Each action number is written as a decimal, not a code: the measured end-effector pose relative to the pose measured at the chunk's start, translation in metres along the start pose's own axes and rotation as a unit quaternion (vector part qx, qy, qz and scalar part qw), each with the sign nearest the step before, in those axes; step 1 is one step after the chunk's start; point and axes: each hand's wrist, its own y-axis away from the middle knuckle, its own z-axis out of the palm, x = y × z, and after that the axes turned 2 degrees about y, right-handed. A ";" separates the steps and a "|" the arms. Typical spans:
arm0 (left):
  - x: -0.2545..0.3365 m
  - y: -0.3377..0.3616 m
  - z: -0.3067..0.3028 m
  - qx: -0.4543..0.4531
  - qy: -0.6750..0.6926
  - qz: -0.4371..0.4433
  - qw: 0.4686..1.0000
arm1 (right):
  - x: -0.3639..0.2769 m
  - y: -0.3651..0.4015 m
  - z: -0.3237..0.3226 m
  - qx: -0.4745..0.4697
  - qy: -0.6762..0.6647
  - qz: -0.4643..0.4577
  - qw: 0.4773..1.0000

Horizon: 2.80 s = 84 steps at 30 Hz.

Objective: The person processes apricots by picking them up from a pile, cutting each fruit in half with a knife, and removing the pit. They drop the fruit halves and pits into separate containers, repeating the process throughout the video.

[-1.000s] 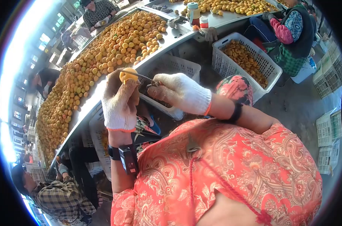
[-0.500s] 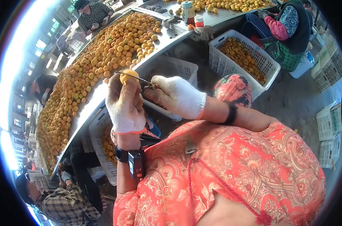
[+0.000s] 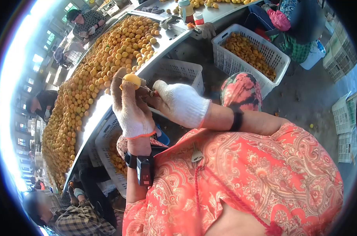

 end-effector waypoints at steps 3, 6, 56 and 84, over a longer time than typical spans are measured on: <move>-0.004 0.002 0.006 0.016 0.085 -0.041 0.995 | 0.005 0.000 0.007 0.004 0.008 -0.003 1.000; -0.011 -0.003 0.004 0.056 0.172 -0.139 0.974 | 0.010 -0.001 0.011 0.030 0.006 -0.019 0.999; -0.032 -0.011 -0.057 -0.144 -0.267 0.091 0.949 | 0.001 -0.052 0.013 -0.098 -0.483 0.264 0.829; -0.025 -0.019 -0.044 0.113 0.237 -0.342 0.902 | 0.007 -0.036 0.026 0.101 -0.386 0.084 0.913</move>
